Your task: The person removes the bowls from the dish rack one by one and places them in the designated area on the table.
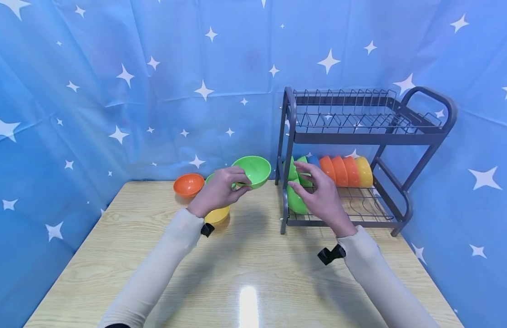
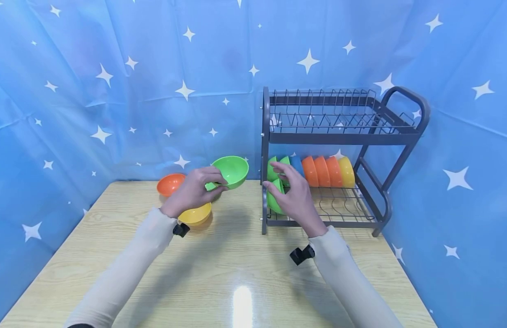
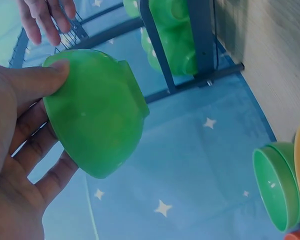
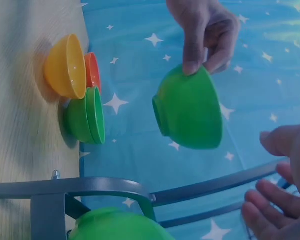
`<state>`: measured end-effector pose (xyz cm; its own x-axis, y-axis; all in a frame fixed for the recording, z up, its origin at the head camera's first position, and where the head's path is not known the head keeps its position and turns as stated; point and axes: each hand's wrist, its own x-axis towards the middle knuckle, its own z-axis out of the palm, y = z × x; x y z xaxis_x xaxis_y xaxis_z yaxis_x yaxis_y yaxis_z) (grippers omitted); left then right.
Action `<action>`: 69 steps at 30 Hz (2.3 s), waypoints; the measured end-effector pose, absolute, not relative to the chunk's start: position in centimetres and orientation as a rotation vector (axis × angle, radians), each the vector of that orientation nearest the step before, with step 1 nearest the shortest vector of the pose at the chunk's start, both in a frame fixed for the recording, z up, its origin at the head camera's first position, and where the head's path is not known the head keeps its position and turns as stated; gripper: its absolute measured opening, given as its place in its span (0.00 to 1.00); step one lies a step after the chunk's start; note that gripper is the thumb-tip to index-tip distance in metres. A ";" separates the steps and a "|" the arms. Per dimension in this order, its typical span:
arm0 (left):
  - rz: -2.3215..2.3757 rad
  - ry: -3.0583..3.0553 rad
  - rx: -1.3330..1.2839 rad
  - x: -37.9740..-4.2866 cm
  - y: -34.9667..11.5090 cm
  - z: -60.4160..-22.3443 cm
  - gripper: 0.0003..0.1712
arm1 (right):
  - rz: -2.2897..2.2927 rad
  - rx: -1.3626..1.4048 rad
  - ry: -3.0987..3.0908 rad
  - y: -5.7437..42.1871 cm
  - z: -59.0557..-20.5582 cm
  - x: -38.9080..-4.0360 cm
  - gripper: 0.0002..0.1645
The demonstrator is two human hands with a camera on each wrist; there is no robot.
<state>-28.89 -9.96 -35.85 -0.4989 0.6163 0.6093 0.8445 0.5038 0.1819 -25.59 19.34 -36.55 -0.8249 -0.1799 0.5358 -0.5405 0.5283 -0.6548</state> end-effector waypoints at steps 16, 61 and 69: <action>-0.730 -2.432 -0.943 -33.1 -12.3 -36.4 0.01 | 1.575 0.349 -2.355 17.7 -35.0 -29.0 0.38; -0.599 -2.934 -0.609 -38.1 -15.6 -42.9 0.02 | 1.362 0.281 -2.429 17.4 -34.3 -30.9 0.22; -0.606 -2.983 -0.584 -37.9 -15.4 -43.2 0.04 | 1.380 0.293 -2.416 17.3 -34.5 -31.0 0.22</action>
<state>-37.92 -15.40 -43.22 -0.9281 0.3545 0.1141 0.3709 0.8526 0.3681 -30.98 17.34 -34.45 -0.9204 -0.0094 0.3909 -0.3415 0.5063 -0.7919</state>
